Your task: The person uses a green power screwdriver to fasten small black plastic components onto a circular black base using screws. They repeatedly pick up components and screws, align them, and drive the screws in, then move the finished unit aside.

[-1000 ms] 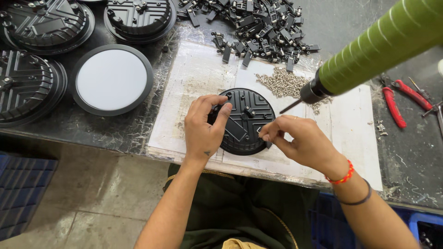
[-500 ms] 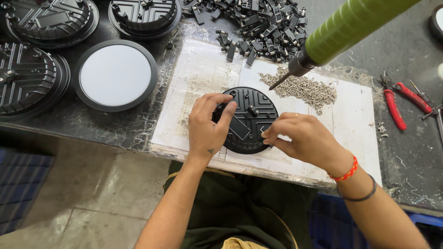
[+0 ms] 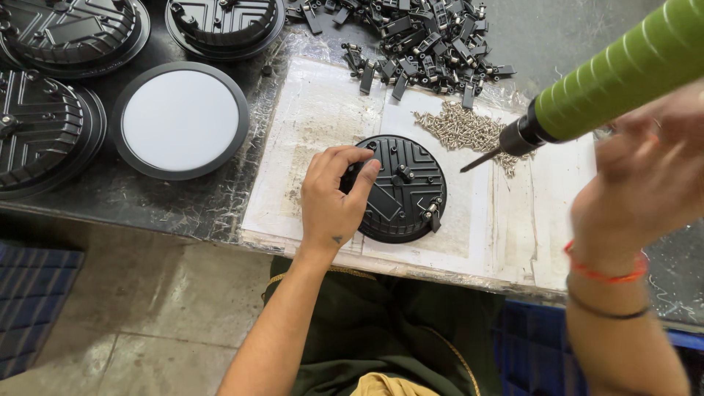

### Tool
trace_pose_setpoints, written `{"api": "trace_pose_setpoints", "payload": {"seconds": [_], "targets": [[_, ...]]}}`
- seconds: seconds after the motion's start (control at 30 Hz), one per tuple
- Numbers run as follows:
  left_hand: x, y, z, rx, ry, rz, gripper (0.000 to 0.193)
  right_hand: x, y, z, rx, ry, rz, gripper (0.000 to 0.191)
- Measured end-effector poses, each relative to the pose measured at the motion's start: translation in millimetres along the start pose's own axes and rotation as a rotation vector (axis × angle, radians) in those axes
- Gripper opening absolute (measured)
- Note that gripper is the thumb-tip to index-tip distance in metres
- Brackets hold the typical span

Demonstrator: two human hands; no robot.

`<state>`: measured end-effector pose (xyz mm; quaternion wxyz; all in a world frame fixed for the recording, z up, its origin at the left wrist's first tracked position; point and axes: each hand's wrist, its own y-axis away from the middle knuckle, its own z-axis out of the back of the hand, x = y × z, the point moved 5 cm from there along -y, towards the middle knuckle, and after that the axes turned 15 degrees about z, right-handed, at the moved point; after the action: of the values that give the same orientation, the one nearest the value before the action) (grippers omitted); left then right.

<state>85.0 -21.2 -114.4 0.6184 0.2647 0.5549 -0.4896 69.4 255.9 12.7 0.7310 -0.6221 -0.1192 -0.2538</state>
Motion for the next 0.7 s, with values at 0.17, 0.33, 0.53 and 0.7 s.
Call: {"api": "trace_pose_setpoints", "payload": {"seconds": [0.17, 0.33, 0.53, 0.7], "targets": [[-2.8, 0.4, -0.1, 0.005, 0.002, -0.021, 0.014, -2.3, -30.5, -17.1, 0.029, -0.548, -0.268, 0.021], [-1.4, 0.2, -0.3, -0.003, 0.012, 0.007, 0.013, 20.9, -18.2, -36.1, -0.052, -0.533, -0.21, 0.02], [-1.4, -0.8, -1.0, 0.002, 0.001, -0.012, 0.013, 27.5, -5.1, -46.9, -0.107, -0.459, -0.175, 0.018], [-0.8, -0.5, -0.8, 0.005, 0.001, -0.002, 0.014, 28.7, -2.3, -47.1, -0.084, -0.434, -0.166, 0.018]]}}
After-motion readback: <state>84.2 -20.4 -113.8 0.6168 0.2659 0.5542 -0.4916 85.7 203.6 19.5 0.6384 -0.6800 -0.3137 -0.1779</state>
